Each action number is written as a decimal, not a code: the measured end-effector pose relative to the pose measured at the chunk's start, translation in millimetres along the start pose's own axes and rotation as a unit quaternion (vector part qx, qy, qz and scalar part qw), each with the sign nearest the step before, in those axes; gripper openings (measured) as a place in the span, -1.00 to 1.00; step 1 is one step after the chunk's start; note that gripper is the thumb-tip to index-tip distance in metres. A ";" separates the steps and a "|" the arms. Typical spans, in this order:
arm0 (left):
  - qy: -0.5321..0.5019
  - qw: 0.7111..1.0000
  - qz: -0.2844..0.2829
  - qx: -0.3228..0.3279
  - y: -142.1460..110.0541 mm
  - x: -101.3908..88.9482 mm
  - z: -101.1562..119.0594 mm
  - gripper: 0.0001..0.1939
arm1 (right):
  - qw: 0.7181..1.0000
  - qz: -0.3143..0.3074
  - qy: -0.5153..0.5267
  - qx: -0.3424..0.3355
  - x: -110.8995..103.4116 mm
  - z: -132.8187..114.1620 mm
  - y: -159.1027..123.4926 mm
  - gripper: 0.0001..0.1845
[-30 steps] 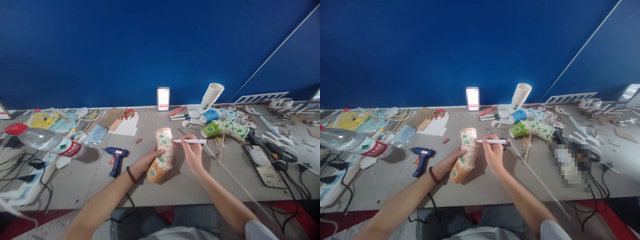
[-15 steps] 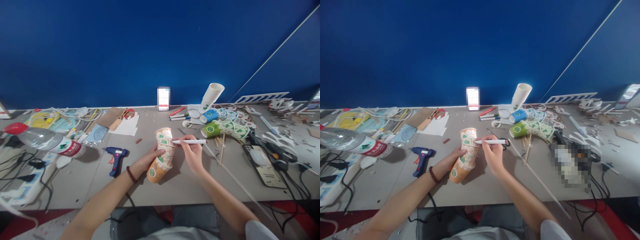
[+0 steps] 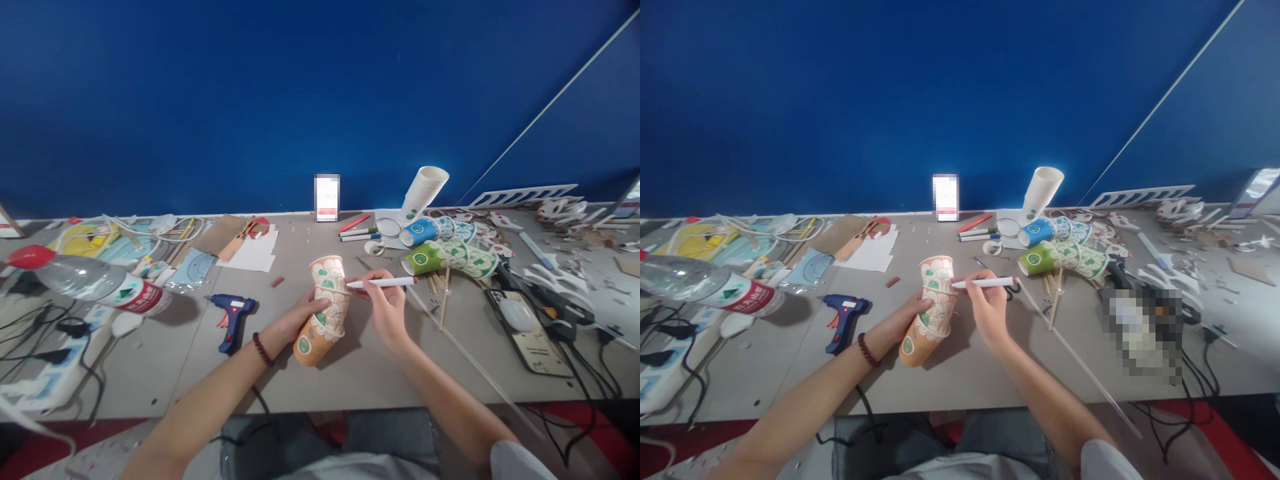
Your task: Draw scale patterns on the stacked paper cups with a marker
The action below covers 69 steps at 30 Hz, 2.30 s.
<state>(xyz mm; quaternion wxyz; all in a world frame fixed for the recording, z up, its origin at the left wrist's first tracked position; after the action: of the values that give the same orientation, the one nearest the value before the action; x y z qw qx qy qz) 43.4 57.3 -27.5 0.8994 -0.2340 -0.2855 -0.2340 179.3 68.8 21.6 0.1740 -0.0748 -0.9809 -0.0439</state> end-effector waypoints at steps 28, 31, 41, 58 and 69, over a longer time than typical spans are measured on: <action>0.005 1.000 0.006 0.003 1.5 -4.6 -1.3 -0.40 | 1.000 -0.011 -0.021 0.000 2.4 -1.6 -0.8 -0.90; 0.005 1.000 0.008 0.003 0.8 -3.8 -0.6 -0.39 | 1.000 -0.014 -0.026 0.001 2.2 -1.0 -1.2 -0.89; -0.011 1.000 0.002 -0.004 1.2 -5.3 -2.4 -0.44 | 1.000 -0.009 0.026 -0.007 0.9 0.0 0.1 -0.95; -0.050 0.997 -0.037 -0.056 8.3 -2.2 -13.0 -0.49 | 0.998 0.011 0.053 0.008 -0.3 0.8 2.7 -0.92; -0.064 0.997 0.011 -0.038 5.1 -12.1 -10.9 -0.54 | 1.000 0.005 0.024 0.010 1.3 1.2 0.0 -0.86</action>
<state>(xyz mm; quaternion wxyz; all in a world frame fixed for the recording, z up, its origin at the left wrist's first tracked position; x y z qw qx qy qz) 41.8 58.7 -44.4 0.8724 -0.2853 -0.3305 -0.2199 177.7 69.1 20.9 0.1988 -0.0768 -0.9764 -0.0353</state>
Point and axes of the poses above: each hand's wrist, its own y-axis towards the middle knuckle, its own x-axis out of the palm, z = x × y, the point moved 9 cm from there along y, towards the middle knuckle, and after that the axes turned 1 degree about -x, right-handed, at the moved point
